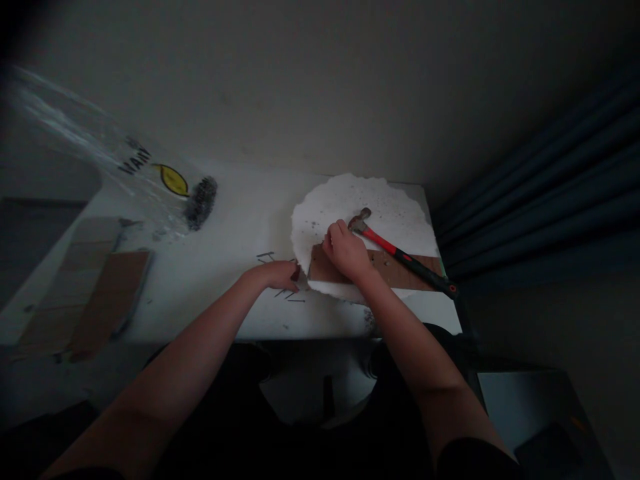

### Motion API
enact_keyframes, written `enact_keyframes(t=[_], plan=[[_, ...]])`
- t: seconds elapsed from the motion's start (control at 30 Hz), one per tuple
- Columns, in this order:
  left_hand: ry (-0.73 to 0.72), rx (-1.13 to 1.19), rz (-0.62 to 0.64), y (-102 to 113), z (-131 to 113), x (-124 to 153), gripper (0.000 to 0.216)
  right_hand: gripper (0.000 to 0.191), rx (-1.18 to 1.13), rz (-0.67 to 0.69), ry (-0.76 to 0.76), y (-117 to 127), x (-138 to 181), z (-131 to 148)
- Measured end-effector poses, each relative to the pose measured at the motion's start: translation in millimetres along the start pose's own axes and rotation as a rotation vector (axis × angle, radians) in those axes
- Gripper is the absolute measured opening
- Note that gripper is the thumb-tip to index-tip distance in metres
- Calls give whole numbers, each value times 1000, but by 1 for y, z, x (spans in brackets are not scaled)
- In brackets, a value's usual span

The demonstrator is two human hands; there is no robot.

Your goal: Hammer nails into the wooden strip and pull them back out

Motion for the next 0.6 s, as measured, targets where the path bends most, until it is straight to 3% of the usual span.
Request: enact_keyframes(t=[0.1,0.17,0.27,0.33,0.4,0.43,0.53,0.6], plan=[[82,6,-80,14,12,5,36,18,-249,-132,71,26,1,7],[217,47,-203,31,31,13,30,20,-372,-110,129,32,2,14],[452,211,-555,66,62,37,28,21,-443,3,182,27,3,24],[484,401,-829,84,72,57,27,19,-461,53,189,21,3,27],[323,615,-984,95,67,63,28,17,-486,86,184,16,3,28],[187,700,-988,98,58,60,29,16,-500,99,181,13,3,27],[-170,825,-828,98,25,45,27,14,-522,116,190,7,3,27],[-261,867,-730,93,13,39,23,14,-534,113,201,5,4,28]])
Point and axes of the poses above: each hand's wrist, its own x-axis away from the middle knuckle, its own y-axis out of the back of the hand, z = x × y, the point moved 10 cm from there along -x, towards the middle knuckle, and after that the axes turned 15 degrees about -x, right-handed, at the moved point
